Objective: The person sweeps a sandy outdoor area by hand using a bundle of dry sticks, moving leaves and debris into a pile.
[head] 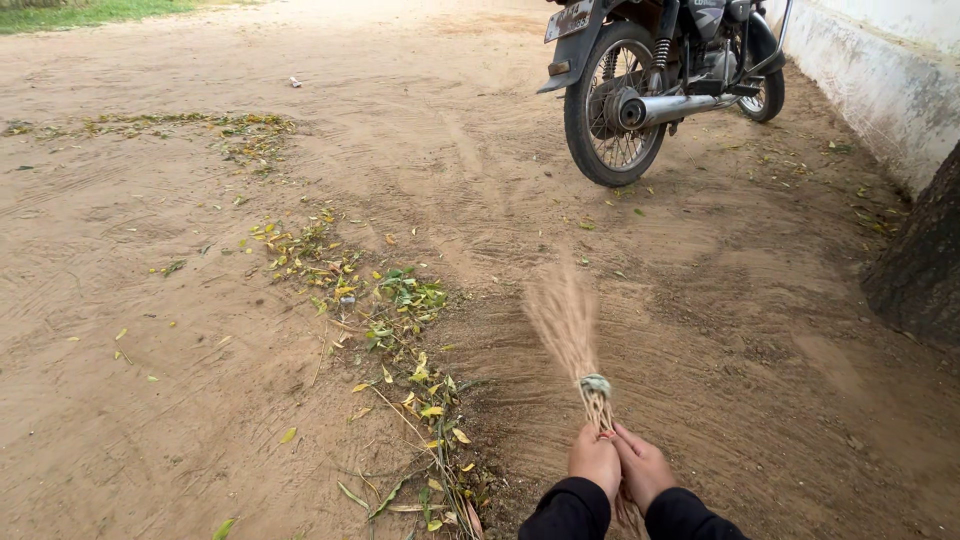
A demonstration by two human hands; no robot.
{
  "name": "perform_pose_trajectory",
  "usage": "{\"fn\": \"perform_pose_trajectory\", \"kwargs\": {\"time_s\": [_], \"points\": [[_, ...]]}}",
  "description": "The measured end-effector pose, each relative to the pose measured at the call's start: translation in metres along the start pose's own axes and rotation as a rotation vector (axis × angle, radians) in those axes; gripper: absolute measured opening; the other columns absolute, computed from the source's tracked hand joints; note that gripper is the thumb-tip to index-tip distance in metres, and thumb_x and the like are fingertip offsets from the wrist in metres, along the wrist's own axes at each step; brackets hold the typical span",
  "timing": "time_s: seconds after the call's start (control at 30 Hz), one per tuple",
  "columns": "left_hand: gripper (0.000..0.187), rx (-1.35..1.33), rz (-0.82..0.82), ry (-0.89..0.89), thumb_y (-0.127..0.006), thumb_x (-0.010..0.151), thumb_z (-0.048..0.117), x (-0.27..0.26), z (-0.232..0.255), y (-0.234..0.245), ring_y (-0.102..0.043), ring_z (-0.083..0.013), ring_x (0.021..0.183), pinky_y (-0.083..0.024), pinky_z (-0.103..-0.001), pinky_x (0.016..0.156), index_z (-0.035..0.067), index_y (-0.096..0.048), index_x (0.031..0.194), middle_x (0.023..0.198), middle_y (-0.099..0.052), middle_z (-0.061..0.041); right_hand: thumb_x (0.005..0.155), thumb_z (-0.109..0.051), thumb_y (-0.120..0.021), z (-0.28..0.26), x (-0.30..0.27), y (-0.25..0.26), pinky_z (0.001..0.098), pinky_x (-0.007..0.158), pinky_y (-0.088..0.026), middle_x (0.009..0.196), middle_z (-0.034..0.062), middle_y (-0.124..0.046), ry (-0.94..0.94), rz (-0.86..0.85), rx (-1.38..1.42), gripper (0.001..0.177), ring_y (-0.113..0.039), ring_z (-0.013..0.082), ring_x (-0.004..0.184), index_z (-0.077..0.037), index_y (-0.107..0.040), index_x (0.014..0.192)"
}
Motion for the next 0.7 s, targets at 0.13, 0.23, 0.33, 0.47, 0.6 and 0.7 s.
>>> {"fn": "perform_pose_trajectory", "kwargs": {"time_s": [0.13, 0.23, 0.33, 0.47, 0.6, 0.7], "points": [[0.027, -0.320, -0.054, -0.134, -0.046, 0.091, 0.006, 0.039, -0.008, -0.010, -0.063, -0.0224, 0.082, -0.051, -0.036, 0.073, 0.002, -0.066, 0.110, 0.091, -0.069, -0.013, 0.101, -0.021, -0.061, 0.009, 0.032, 0.006, 0.0257, 0.077, -0.052, 0.105, 0.0073, -0.077, -0.045, 0.015, 0.030, 0.041, -0.065, 0.0121, 0.088, 0.003, -0.070, 0.133], [0.027, -0.297, 0.047, -0.107, -0.046, 0.088, 0.004, 0.041, -0.014, 0.011, -0.060, -0.0226, 0.078, -0.052, -0.038, 0.070, 0.003, -0.061, 0.111, 0.091, -0.063, -0.013, 0.101, -0.022, -0.061, 0.017, 0.042, -0.015, 0.0266, 0.073, -0.049, 0.104, 0.0082, -0.074, -0.049, -0.110, 0.000, 0.043, -0.061, 0.0133, 0.085, 0.001, -0.071, 0.135], [0.025, -0.235, 0.109, -0.095, -0.049, 0.088, 0.003, 0.020, -0.002, 0.042, -0.058, -0.0237, 0.075, -0.050, -0.038, 0.067, 0.000, -0.059, 0.111, 0.089, -0.059, -0.014, 0.099, -0.020, -0.059, 0.021, 0.034, -0.040, 0.0264, 0.083, -0.052, 0.112, 0.0082, -0.075, -0.076, -0.155, 0.145, 0.045, -0.067, 0.0129, 0.095, 0.001, -0.065, 0.138], [0.038, -0.330, -0.009, -0.125, -0.048, 0.091, 0.006, -0.001, 0.032, 0.030, -0.063, -0.0149, 0.082, -0.053, -0.031, 0.073, 0.012, -0.059, 0.126, 0.097, -0.067, -0.002, 0.099, -0.018, -0.059, -0.005, 0.020, -0.032, 0.0267, 0.086, -0.053, 0.118, 0.0106, -0.075, 0.016, -0.075, 0.172, 0.048, -0.068, 0.0130, 0.099, 0.001, -0.060, 0.143], [0.030, -0.167, -0.033, -0.092, -0.046, 0.095, 0.011, -0.004, 0.041, 0.006, -0.056, -0.0151, 0.069, -0.046, -0.033, 0.064, 0.009, -0.065, 0.119, 0.082, -0.063, -0.004, 0.098, -0.021, -0.060, -0.028, 0.022, -0.015, 0.0248, 0.083, -0.052, 0.115, 0.0086, -0.075, 0.026, 0.035, 0.190, 0.049, -0.068, 0.0113, 0.097, 0.000, -0.059, 0.142], [0.028, -0.268, -0.070, -0.074, -0.046, 0.099, 0.013, 0.015, 0.023, -0.005, -0.053, -0.0136, 0.070, -0.045, -0.033, 0.064, 0.008, -0.067, 0.116, 0.082, -0.061, -0.004, 0.100, -0.025, -0.062, -0.023, 0.033, -0.010, 0.0283, 0.068, -0.048, 0.096, 0.0070, -0.070, -0.048, 0.096, 0.145, 0.046, -0.060, 0.0131, 0.079, 0.002, -0.063, 0.138]]}}
Point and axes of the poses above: each hand's wrist, its own x-axis towards the middle knuckle, its own y-axis out of the back of the hand, z = x × y, the point moved 8 cm from there along x, towards the middle knuckle
